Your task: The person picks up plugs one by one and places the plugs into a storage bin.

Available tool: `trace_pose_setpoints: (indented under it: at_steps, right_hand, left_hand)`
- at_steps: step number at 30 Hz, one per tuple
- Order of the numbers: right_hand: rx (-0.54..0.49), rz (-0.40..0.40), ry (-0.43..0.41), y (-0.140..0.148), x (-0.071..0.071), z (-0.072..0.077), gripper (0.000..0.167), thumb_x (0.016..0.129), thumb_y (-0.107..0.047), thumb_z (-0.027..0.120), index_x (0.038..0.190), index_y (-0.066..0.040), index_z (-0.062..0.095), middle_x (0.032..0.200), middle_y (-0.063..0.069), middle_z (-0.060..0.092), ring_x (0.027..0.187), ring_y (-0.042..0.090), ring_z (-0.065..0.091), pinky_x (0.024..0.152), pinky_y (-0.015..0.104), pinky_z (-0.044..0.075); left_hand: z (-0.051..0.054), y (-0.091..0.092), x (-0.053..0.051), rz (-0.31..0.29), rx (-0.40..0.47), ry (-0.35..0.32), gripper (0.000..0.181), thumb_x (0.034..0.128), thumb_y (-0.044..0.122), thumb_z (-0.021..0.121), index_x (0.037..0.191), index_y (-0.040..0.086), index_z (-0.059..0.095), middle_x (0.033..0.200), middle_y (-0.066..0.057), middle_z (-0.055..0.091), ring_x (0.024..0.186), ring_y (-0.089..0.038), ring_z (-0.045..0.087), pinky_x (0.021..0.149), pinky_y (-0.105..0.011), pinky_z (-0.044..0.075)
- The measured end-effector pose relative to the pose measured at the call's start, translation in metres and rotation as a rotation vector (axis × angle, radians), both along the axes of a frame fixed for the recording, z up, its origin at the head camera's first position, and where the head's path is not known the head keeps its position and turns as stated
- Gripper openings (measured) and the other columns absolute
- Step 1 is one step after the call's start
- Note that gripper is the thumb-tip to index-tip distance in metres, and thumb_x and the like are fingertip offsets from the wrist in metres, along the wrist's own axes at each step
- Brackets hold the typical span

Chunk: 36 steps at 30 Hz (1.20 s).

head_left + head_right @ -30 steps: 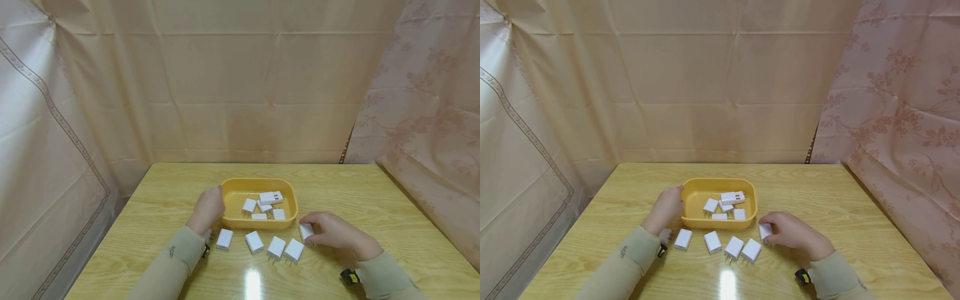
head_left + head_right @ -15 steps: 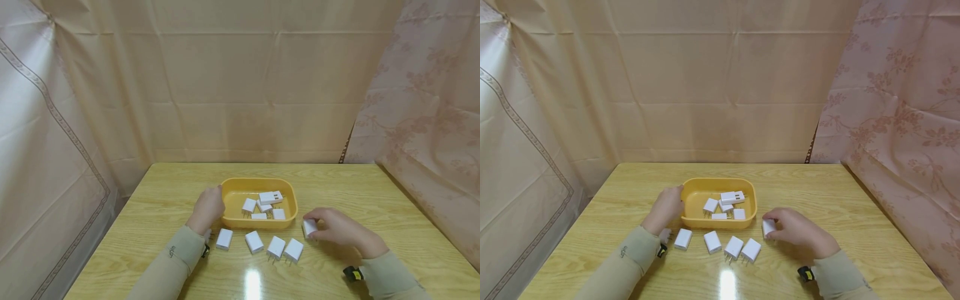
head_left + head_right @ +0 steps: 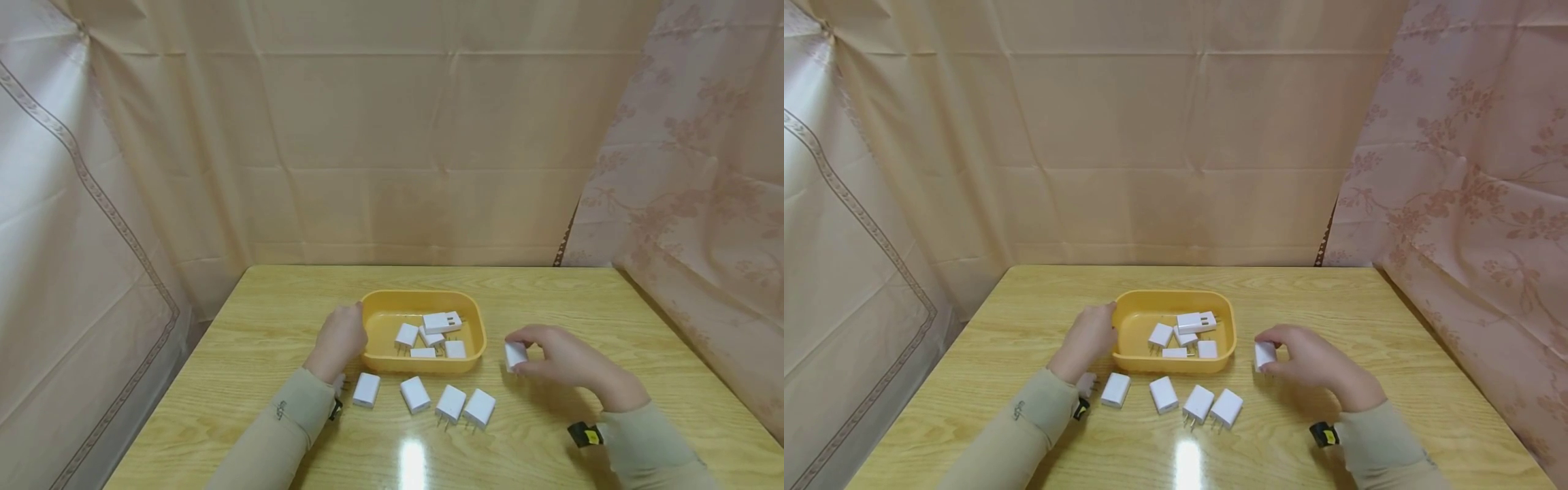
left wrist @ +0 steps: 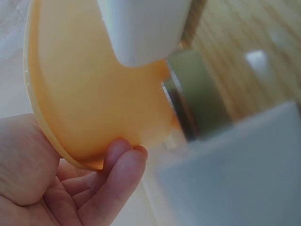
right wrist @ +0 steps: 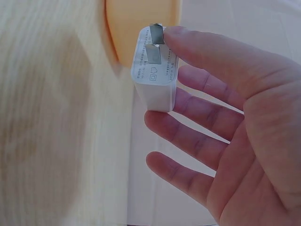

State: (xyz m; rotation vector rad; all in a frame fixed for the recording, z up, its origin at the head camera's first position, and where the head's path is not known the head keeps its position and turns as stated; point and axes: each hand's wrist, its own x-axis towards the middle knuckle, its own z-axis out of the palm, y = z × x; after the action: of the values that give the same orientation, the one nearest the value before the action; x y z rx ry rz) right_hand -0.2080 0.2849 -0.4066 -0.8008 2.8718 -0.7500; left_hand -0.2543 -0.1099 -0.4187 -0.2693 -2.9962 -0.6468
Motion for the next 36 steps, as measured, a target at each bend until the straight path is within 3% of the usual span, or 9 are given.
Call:
trace_pose_setpoints:
  at_steps: [10,24,31,36]
  right_hand:
    - [0.022,0.002,0.053,0.005,-0.002,0.011,0.046,0.086,-0.031,0.083,0.123,-0.006,0.070,0.107,-0.006,0.068,0.096,0.013,0.061,0.079,0.035,0.054]
    - [0.019,0.004,0.077,0.002,-0.005,0.011,0.047,0.086,-0.027,0.083,0.124,-0.003,0.069,0.108,-0.004,0.068,0.097,0.015,0.062,0.082,0.043,0.054]
    - [0.007,0.006,0.105,-0.005,-0.011,0.010,0.046,0.086,-0.026,0.083,0.124,-0.003,0.070,0.104,-0.007,0.068,0.096,0.014,0.062,0.084,0.047,0.054]
    - [0.004,0.003,0.101,-0.010,-0.016,0.012,0.046,0.087,-0.028,0.083,0.124,-0.005,0.069,0.103,-0.008,0.067,0.095,0.013,0.061,0.083,0.047,0.053]
  left_hand:
    - [0.000,0.000,-0.001,0.000,-0.008,-0.001,0.047,0.0915,-0.009,0.056,0.138,-0.011,0.054,0.113,-0.027,0.068,0.063,-0.020,0.058,0.046,-0.025,0.046]
    - [0.000,0.000,-0.001,-0.004,-0.007,0.004,0.046,0.0912,-0.009,0.056,0.137,-0.011,0.055,0.110,-0.026,0.068,0.063,-0.020,0.058,0.047,-0.026,0.047]
    - [-0.001,0.000,-0.002,0.009,-0.041,0.000,0.039,0.0901,-0.007,0.058,0.129,-0.009,0.059,0.099,-0.022,0.069,0.069,-0.021,0.059,0.055,-0.031,0.051]
    - [-0.001,0.000,-0.003,0.013,-0.044,0.003,0.041,0.0904,-0.006,0.058,0.131,-0.009,0.059,0.101,-0.022,0.069,0.071,-0.021,0.060,0.058,-0.033,0.052]
